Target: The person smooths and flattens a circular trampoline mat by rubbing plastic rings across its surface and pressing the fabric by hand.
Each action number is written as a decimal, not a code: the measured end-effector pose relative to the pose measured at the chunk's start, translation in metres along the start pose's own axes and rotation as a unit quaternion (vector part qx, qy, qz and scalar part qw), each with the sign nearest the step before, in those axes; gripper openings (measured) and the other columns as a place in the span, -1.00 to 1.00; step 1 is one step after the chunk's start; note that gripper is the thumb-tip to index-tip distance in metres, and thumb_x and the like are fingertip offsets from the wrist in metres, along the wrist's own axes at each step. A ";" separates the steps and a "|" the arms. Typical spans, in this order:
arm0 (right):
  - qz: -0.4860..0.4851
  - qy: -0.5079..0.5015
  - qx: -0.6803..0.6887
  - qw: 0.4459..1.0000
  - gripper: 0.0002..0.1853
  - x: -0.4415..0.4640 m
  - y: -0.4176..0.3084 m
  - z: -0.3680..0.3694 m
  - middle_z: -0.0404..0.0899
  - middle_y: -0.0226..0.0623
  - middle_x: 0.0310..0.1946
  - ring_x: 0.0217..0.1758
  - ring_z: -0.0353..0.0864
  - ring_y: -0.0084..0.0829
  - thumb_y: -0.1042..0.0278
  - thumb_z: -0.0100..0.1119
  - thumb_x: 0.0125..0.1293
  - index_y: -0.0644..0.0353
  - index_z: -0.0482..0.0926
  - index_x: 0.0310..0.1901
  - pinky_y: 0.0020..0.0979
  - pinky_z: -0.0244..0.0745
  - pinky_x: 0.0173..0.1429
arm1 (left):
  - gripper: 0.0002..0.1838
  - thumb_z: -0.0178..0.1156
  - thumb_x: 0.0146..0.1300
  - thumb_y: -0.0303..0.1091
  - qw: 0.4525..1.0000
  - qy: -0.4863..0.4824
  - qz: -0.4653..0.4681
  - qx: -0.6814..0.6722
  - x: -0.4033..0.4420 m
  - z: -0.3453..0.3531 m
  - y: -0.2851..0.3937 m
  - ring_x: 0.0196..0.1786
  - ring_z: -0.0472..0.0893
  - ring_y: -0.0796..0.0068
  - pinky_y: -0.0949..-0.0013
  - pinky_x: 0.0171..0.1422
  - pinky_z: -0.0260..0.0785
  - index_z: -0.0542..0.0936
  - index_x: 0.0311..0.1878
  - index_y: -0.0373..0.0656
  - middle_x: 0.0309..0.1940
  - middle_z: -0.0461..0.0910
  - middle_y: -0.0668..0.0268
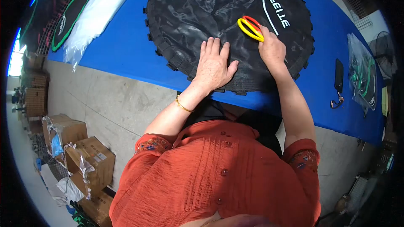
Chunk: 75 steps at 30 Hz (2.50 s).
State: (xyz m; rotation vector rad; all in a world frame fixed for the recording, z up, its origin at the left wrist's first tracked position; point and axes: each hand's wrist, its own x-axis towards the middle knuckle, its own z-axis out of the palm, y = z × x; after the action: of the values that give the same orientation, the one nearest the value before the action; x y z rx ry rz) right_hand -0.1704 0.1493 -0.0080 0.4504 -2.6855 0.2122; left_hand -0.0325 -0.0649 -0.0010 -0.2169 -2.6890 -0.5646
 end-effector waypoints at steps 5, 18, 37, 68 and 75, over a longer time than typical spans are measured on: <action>0.010 -0.018 0.002 1.000 -0.70 0.001 -0.004 -0.003 0.76 -0.16 -0.23 -0.24 0.85 0.04 0.16 0.29 0.55 -0.14 0.58 0.25 0.04 0.75 -0.16 | -0.25 0.35 0.44 0.04 1.000 -0.002 -0.004 0.003 0.000 0.001 -0.001 0.63 0.36 -0.39 -0.31 0.77 0.10 0.55 0.50 -0.33 0.49 0.45 -0.37; 0.017 -0.017 0.007 1.000 -0.71 0.001 -0.004 -0.002 0.76 -0.16 -0.22 -0.20 0.85 0.05 0.21 0.31 0.51 -0.10 0.55 0.20 0.07 0.75 -0.14 | -0.28 0.33 0.45 0.01 1.000 0.010 0.005 0.003 -0.002 0.004 -0.003 0.62 0.36 -0.38 -0.30 0.76 0.11 0.56 0.48 -0.35 0.48 0.47 -0.37; 0.007 0.012 -0.009 1.000 -0.68 0.001 -0.005 0.001 0.79 -0.16 -0.25 -0.25 0.87 0.00 0.17 0.24 0.57 -0.05 0.56 0.27 0.01 0.77 -0.18 | -0.31 0.32 0.47 0.00 1.000 0.007 0.002 0.002 -0.002 0.001 -0.003 0.64 0.35 -0.37 -0.27 0.78 0.11 0.57 0.47 -0.33 0.50 0.46 -0.37; 0.005 -0.012 0.036 0.999 -0.63 0.003 -0.004 -0.005 0.81 -0.15 -0.12 -0.15 0.87 0.00 0.10 0.22 0.62 -0.01 0.60 0.34 0.02 0.76 -0.08 | -0.43 0.33 0.48 -0.11 0.999 0.010 -0.033 -0.009 -0.002 0.001 0.000 0.66 0.36 -0.25 -0.21 0.80 0.11 0.61 0.44 -0.22 0.50 0.50 -0.17; 0.017 -0.027 0.032 0.999 -0.49 0.000 -0.004 -0.009 0.80 -0.18 -0.08 -0.08 0.87 -0.01 0.27 0.31 0.46 -0.02 0.56 0.42 -0.01 0.77 -0.02 | -0.41 0.33 0.48 -0.13 1.000 0.006 -0.019 -0.006 -0.001 0.001 -0.001 0.65 0.37 -0.26 -0.28 0.79 0.12 0.58 0.45 -0.24 0.49 0.51 -0.18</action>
State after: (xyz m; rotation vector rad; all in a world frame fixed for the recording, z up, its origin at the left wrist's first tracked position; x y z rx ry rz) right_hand -0.1661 0.1474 0.0002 0.4359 -2.7473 0.3010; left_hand -0.0321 -0.0657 -0.0024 -0.1646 -2.6838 -0.5912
